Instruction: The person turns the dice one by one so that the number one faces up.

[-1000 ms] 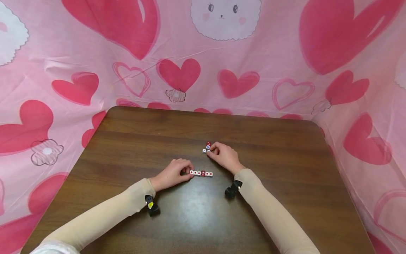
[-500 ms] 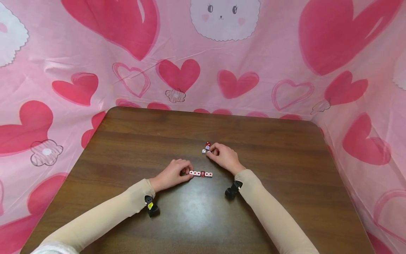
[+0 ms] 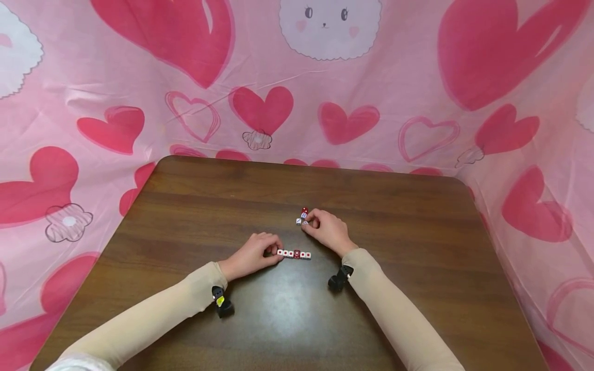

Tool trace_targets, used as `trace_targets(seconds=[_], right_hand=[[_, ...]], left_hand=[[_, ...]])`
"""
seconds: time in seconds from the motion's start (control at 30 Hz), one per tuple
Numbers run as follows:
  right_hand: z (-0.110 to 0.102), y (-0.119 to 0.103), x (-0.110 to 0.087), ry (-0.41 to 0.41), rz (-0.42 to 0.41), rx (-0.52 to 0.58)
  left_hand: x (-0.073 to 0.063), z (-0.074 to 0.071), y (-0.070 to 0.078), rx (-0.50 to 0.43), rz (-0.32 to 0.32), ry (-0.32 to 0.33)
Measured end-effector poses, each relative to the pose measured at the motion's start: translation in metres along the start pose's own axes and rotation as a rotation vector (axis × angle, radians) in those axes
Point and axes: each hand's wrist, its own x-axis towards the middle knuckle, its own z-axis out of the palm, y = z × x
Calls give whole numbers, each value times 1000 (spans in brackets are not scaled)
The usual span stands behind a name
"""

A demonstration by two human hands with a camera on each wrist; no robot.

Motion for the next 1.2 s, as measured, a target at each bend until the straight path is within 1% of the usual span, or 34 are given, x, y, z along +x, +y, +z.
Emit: trace_targets(seconds=[0.23, 0.4, 0.57, 0.8, 1.0, 1.1, 1.2], right_hand=[[0, 2, 0, 4, -7, 12], [0, 4, 0, -8, -39, 11], [-1, 6, -1, 0, -59, 34], [0, 7, -2, -14, -36, 50], [0, 8, -2, -27, -44, 49], [-1, 10, -2, -37, -43, 74], [-3, 12, -3, -48, -46, 123]], left_hand=[[0, 0, 1, -7, 1, 1], [0, 0, 1, 3, 8, 16], [0, 1, 1, 1, 5, 22], [0, 2, 0, -8, 2, 20], [-1, 3, -1, -6, 3, 24], [-1, 2, -1, -9, 4, 25], [-1, 2, -1, -10, 4, 26]])
